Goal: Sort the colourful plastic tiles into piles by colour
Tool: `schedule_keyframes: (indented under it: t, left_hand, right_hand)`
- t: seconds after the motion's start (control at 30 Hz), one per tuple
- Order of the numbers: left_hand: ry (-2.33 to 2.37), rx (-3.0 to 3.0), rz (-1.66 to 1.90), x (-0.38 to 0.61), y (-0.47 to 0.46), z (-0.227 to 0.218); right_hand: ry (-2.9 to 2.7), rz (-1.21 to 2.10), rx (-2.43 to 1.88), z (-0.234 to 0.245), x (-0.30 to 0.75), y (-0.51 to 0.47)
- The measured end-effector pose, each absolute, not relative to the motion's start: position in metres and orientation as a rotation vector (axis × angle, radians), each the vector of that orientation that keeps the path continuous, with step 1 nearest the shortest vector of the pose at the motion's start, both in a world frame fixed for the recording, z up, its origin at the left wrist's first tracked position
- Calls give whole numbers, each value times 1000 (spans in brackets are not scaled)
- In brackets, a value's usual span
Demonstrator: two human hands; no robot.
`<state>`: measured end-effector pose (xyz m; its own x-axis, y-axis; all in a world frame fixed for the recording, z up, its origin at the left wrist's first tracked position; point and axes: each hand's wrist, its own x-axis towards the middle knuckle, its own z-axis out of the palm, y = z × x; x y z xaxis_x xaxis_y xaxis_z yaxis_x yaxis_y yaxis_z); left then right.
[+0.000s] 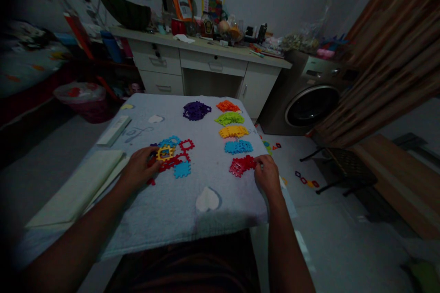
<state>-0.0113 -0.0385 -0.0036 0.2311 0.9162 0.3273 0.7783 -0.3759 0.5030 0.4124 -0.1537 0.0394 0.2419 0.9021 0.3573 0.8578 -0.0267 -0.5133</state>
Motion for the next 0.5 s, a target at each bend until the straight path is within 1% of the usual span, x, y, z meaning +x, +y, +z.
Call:
schedule_keyframes:
  t: [0.13,0.23,0.33,0.5]
  left_hand:
    - [1595,2248,882,-11,-41,-2]
    - [1586,2246,878,-11,-42,0]
    - [1570,2263,854,-11,-43,0]
    - [1557,2239,897,-12,-44,-1]
  right_hand:
    - [-1747,167,-1722,59,368,-124]
    - [-2033,323,-1632,66,318,-96]
    - [-2253,415,-1594,60,273,-66]
    - [-2247,365,-1651,34,236,-30]
